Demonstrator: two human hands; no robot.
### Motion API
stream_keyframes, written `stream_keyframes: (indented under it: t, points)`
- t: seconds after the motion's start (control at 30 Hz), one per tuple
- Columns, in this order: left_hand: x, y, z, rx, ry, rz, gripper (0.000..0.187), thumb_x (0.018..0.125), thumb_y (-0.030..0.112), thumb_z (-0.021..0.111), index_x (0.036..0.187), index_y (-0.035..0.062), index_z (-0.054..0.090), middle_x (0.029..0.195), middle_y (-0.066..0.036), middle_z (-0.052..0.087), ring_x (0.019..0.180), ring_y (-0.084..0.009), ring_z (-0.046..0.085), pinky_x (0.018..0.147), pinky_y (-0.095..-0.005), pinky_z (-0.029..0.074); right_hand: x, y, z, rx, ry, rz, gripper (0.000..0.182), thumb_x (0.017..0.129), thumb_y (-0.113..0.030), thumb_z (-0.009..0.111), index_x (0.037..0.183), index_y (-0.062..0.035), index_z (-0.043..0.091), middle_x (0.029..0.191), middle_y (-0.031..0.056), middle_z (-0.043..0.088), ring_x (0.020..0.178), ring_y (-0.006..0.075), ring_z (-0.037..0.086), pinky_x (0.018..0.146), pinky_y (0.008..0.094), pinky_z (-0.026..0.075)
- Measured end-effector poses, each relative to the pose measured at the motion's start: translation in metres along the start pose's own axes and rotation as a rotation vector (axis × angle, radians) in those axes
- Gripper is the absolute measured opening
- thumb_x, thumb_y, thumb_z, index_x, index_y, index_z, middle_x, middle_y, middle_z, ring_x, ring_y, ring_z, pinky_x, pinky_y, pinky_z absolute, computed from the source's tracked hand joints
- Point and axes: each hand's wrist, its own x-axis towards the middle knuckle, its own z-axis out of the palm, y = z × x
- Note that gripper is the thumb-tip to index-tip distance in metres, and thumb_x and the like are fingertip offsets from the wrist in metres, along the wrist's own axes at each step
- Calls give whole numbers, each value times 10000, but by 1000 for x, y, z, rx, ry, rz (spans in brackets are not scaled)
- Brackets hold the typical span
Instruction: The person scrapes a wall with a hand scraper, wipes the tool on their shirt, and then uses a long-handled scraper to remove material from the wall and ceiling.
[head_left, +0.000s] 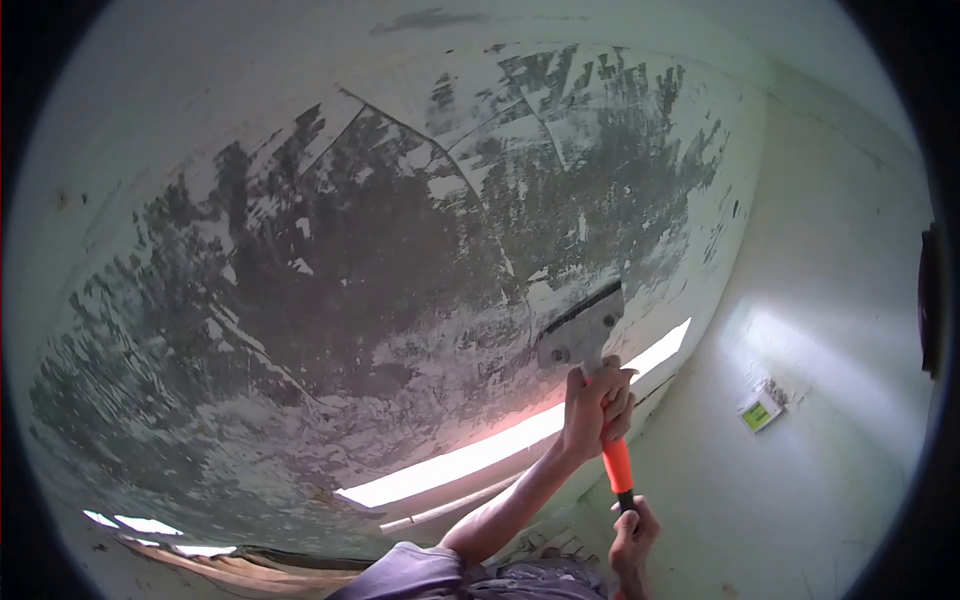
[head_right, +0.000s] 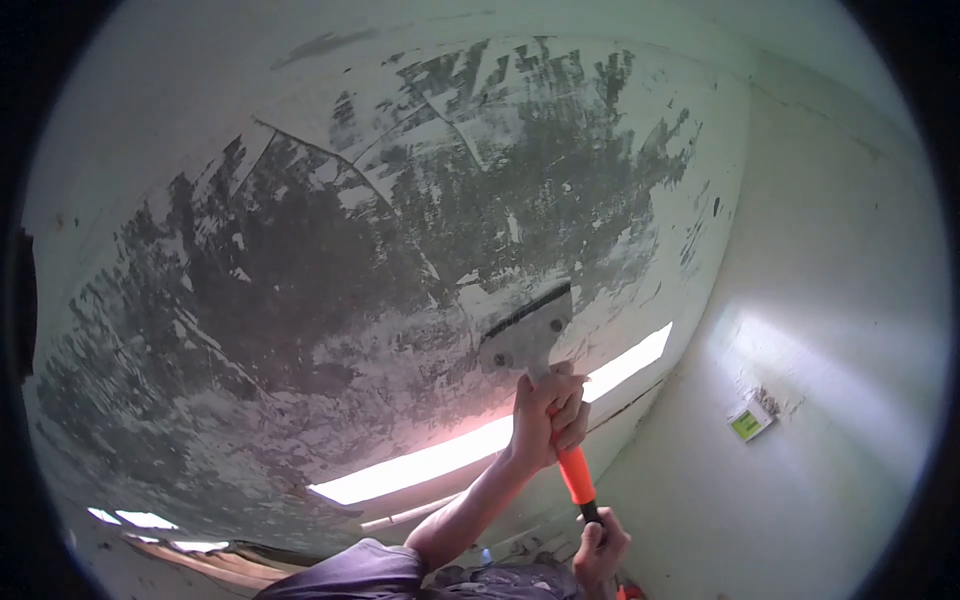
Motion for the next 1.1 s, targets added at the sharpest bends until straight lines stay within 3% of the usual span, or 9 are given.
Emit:
stream_keyframes:
  t: [0.33,0.47,0.5,0.63,0.73,0.93,1.0,1.03,1.1]
  points:
    - [-14,-8,-15,-38,43,-21,346,890,73,502,593,115,330,456,9,292,312,-112,273,308,-275,194,-8,0,4,-4,-14,-57,222,895,-154,442,798,-21,590,518,-49,366,474,46,328,467,252,224]
    - [2,14,10,-33,-24,40,318,885,61,501,609,107,349,459,8,280,313,-114,261,300,-268,198,9,-22,5,86,1,28,266,914,-210,462,808,-20,615,512,-51,379,470,45,348,469,245,228]
    - [1,18,14,-37,-40,55,315,885,60,495,610,105,348,458,8,276,309,-114,256,295,-267,194,12,-27,7,60,30,-38,273,919,-221,466,809,-19,614,514,-55,371,464,43,342,462,245,221]
    - [-5,-2,-12,-98,-67,12,324,893,84,517,614,98,352,456,3,281,305,-115,258,311,-280,200,-1,-8,-2,17,-41,-17,232,916,-193,463,833,-20,593,518,-49,359,476,44,333,469,253,219]
    - [8,28,21,-25,-103,87,328,887,69,506,604,104,344,455,7,280,302,-113,271,301,-279,193,19,-29,6,70,39,-51,266,909,-230,484,802,-20,605,496,-31,379,469,55,365,469,251,229]
    - [-4,13,14,-105,-45,-6,346,877,85,521,594,115,324,431,7,276,293,-128,291,313,-292,223,4,-31,-19,-147,32,-133,225,899,-141,434,818,-19,604,504,-38,372,445,63,336,456,256,249]
    - [3,18,26,-135,-63,33,355,877,94,522,588,121,318,432,10,278,292,-133,294,313,-299,228,16,-49,-30,-267,33,-127,170,890,-132,488,919,-29,621,554,32,456,467,134,438,441,313,321]
    - [3,17,25,-128,-61,50,355,879,101,521,588,120,319,433,7,279,291,-137,299,314,-300,233,14,-54,-27,-166,62,-87,211,898,-160,461,866,-65,646,585,-38,384,521,57,333,474,256,245]
    - [-5,13,18,-110,-47,19,348,885,108,518,594,122,328,435,8,288,292,-137,310,307,-295,244,2,-54,-27,-120,9,-69,226,912,-180,460,879,-67,653,575,-45,404,522,62,364,481,260,267]
